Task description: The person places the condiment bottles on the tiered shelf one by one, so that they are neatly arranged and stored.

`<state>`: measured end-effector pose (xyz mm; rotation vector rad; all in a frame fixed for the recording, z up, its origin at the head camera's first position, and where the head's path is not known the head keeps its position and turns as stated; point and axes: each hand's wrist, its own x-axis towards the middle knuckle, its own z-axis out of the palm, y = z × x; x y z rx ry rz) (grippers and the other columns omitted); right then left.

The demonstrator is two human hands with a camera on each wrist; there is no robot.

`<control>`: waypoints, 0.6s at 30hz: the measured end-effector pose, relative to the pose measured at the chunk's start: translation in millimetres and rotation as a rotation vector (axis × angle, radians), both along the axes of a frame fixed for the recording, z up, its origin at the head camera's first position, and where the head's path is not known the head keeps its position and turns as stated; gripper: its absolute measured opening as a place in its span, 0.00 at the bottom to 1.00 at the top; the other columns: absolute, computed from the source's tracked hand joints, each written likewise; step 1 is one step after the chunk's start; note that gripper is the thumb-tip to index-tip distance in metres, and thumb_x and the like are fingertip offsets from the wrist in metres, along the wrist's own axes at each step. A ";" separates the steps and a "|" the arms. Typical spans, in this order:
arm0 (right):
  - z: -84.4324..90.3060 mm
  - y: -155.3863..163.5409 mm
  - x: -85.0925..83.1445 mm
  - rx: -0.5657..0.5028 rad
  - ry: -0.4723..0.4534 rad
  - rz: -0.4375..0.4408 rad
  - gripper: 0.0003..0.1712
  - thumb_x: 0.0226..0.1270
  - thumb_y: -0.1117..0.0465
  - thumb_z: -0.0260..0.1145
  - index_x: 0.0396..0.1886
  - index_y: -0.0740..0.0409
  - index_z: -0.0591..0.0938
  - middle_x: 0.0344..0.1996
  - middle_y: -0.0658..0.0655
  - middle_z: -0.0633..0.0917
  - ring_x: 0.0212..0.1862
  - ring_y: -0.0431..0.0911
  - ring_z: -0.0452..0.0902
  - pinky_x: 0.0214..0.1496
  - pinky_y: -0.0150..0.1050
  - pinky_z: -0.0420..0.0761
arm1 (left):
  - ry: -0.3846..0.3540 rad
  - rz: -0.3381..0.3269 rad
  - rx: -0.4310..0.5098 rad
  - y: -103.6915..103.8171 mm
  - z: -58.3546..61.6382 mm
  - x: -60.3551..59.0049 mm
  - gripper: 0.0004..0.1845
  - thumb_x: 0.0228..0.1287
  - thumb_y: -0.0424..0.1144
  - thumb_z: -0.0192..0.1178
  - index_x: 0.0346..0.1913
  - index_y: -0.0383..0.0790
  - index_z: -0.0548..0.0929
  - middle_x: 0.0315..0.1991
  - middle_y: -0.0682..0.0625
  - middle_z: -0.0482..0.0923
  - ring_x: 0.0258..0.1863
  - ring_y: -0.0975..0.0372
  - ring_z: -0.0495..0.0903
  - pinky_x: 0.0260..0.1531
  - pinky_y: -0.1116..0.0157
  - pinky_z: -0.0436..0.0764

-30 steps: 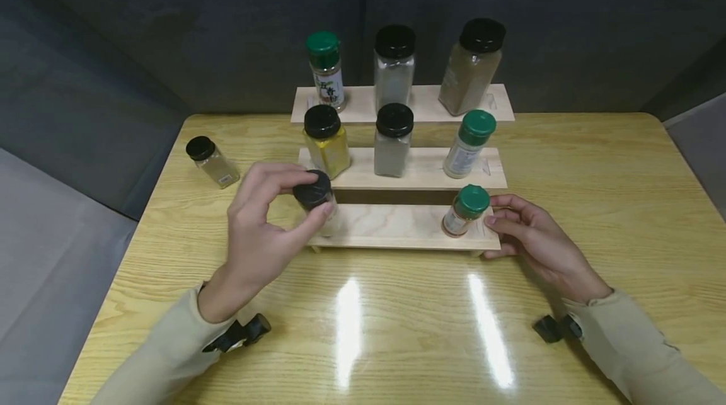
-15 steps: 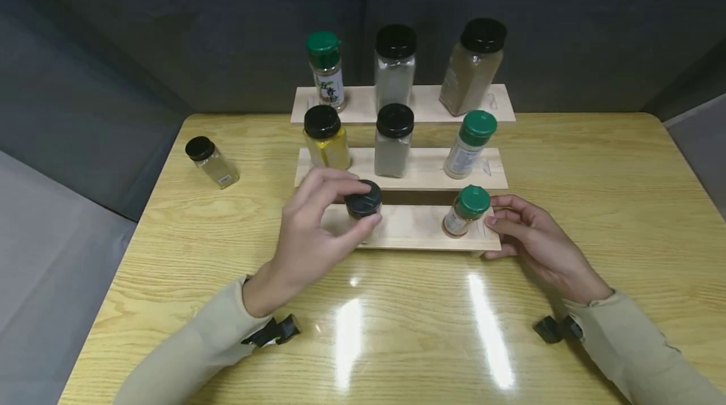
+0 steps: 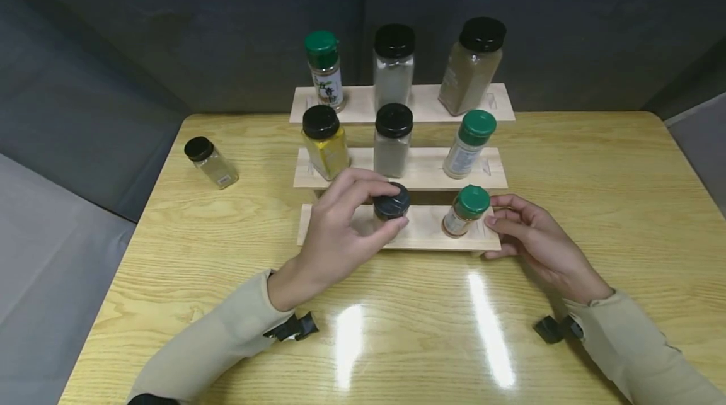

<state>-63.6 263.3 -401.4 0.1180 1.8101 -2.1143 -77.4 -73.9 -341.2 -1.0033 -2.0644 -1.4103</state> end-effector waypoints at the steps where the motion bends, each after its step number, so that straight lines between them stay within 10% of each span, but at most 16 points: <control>1: -0.1 0.3 0.1 -0.002 0.000 0.000 0.14 0.84 0.72 0.62 0.62 0.60 0.76 0.47 0.60 0.82 0.44 0.49 0.86 0.40 0.47 0.94 | 0.001 -0.003 -0.002 1.3 -0.1 -0.2 0.21 0.55 0.28 0.83 0.50 0.32 0.87 0.52 0.40 0.83 0.54 0.50 0.83 0.57 0.61 0.87; 18: -0.5 0.6 0.1 -0.005 0.002 0.003 0.14 0.84 0.72 0.62 0.62 0.60 0.77 0.47 0.60 0.82 0.43 0.49 0.86 0.40 0.46 0.94 | -0.002 0.024 -0.037 8.9 -1.8 -0.5 0.22 0.57 0.30 0.83 0.53 0.31 0.86 0.53 0.40 0.82 0.55 0.50 0.83 0.62 0.60 0.84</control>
